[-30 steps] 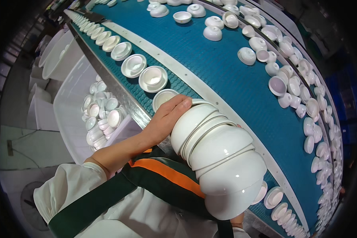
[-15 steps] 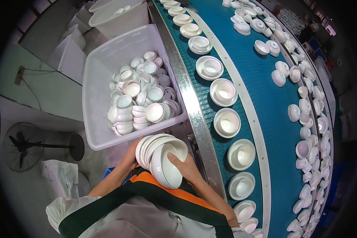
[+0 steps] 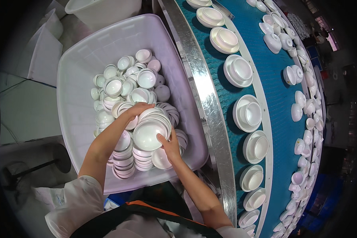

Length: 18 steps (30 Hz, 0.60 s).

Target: The person sorts ceramic bowls and plates on a conveyor belt, stacking them and placing them into large plastic bins.

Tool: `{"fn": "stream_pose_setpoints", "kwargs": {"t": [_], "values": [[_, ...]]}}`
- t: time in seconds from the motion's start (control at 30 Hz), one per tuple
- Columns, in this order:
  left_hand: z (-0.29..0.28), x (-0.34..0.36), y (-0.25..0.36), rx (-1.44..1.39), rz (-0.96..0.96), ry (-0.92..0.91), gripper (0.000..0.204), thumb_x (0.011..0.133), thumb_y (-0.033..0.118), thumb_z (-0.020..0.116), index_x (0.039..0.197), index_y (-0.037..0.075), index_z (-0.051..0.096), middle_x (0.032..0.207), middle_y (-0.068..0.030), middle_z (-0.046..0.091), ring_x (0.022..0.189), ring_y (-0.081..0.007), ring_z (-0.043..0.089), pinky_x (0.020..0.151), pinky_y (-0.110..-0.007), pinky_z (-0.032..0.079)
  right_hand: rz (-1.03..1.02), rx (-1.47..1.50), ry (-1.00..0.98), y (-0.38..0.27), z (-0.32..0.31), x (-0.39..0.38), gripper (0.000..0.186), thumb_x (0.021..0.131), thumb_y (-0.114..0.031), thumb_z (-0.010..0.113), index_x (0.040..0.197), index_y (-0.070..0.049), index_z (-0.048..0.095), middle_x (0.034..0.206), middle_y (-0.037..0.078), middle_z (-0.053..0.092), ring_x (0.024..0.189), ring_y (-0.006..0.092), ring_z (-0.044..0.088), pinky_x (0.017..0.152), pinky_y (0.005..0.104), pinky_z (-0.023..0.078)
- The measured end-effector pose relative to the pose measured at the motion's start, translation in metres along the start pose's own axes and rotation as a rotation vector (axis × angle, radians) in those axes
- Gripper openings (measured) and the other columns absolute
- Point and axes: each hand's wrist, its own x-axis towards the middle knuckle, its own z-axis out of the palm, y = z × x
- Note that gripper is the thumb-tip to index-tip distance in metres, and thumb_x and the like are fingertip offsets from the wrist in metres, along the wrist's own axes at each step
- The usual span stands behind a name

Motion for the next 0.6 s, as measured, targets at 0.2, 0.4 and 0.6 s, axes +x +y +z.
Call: {"fn": "stream_pose_setpoints", "kwargs": {"t": [0.2, 0.4, 0.6], "values": [[-0.008, 0.107, 0.035, 0.799, 0.098, 0.104, 0.063, 0.075, 0.05, 0.06, 0.102, -0.007, 0.058, 0.097, -0.0181, 0.061, 0.09, -0.0267, 0.059, 0.078, -0.034, 0.045, -0.003, -0.069, 0.183, 0.032, -0.006, 0.097, 0.066, 0.075, -0.01, 0.063, 0.132, -0.006, 0.03, 0.115, 0.011, 0.049, 0.094, 0.0194, 0.054, 0.063, 0.0266, 0.05], [-0.044, 0.157, -0.004, 0.722, 0.378, 0.275, 0.054, 0.077, 0.045, 0.053, 0.104, -0.002, 0.06, 0.102, -0.0213, 0.06, 0.099, -0.0338, 0.056, 0.085, -0.037, 0.043, -0.013, 0.034, 0.12, 0.048, 0.021, 0.127, 0.066, 0.08, -0.005, 0.059, 0.136, -0.005, 0.023, 0.129, 0.018, 0.038, 0.104, 0.0244, 0.051, 0.073, 0.03, 0.054], [-0.012, 0.076, -0.03, 0.451, 0.499, 0.579, 0.039, 0.083, 0.033, 0.052, 0.106, 0.003, 0.06, 0.102, -0.0193, 0.061, 0.096, -0.0338, 0.057, 0.085, -0.038, 0.043, 0.034, -0.086, -0.043, 0.087, -0.01, 0.073, 0.039, 0.088, -0.009, 0.052, 0.124, 0.002, 0.042, 0.114, 0.016, 0.052, 0.099, 0.0175, 0.055, 0.077, 0.029, 0.052]]}}
